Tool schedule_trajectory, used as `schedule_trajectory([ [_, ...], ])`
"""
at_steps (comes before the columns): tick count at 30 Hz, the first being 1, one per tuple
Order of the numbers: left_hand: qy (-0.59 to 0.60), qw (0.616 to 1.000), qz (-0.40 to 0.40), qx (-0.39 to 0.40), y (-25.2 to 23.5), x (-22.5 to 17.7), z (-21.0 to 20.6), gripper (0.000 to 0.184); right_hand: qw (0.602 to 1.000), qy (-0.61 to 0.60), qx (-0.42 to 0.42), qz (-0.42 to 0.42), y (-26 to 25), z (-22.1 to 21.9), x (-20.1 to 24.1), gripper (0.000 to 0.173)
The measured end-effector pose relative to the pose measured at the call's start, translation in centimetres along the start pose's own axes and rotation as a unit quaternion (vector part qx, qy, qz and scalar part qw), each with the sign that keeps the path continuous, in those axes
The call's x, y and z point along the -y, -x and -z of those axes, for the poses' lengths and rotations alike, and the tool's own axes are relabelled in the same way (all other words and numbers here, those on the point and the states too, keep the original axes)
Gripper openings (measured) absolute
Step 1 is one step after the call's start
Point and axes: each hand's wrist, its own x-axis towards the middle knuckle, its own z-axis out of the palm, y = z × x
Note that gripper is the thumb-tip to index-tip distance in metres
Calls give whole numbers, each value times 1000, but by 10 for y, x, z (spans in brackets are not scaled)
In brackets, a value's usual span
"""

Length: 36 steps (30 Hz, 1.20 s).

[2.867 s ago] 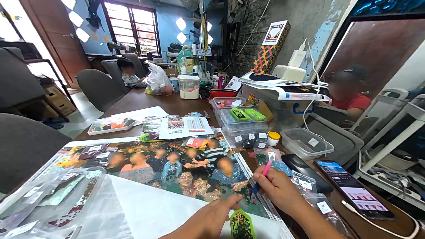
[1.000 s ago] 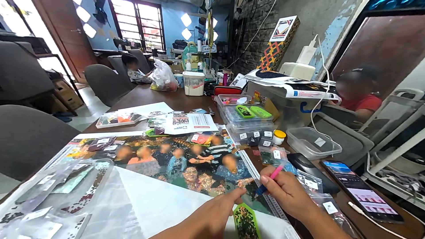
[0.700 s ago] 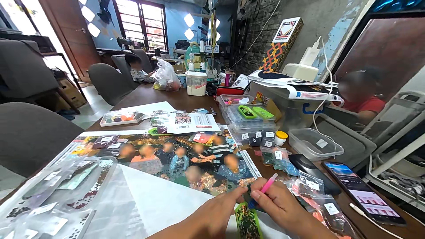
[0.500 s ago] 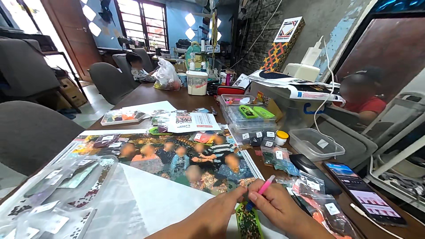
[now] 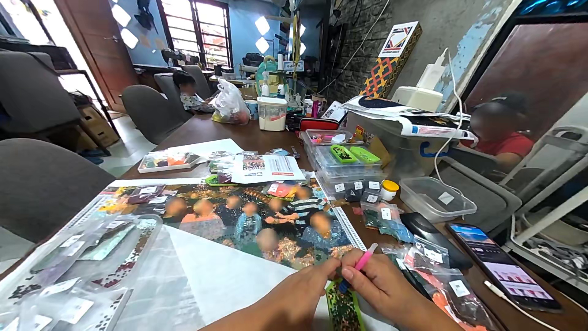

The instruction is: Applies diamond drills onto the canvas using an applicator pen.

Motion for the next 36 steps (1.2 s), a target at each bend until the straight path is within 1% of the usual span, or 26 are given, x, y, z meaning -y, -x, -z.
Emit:
schedule_trajectory([
  [9,10,1000,6,1,0,2,-1,109,1000,-3,5,-1,0,-1,-1,31],
  [16,5,1000,-11,-9,1,4,-2,111,1000,-21,0,-19,0,1,0,32],
  [21,12,1000,1,-8,0,2,-2,111,999,-40,-8,-36,1,2,1,32],
  [23,12,1000,9,-3,0,0,-1,112,997,-44,-23,-55,1,6,2,33],
  [25,12,1000,14,-2,0,-3,-1,112,993,-42,-58,-89,1,11,3,33],
  [28,16,1000,11,-5,1,-4,0,112,975,-43,-137,-172,1,17,2,25],
  [30,22,1000,16,1,2,-4,0,113,959,-37,-170,-226,-1,19,0,23],
  [32,25,999,21,1,2,-5,1,112,948,-19,-182,-260,-2,20,-1,23],
  [36,25,1000,18,0,2,-5,0,112,935,10,-192,-298,-3,20,-3,23],
])
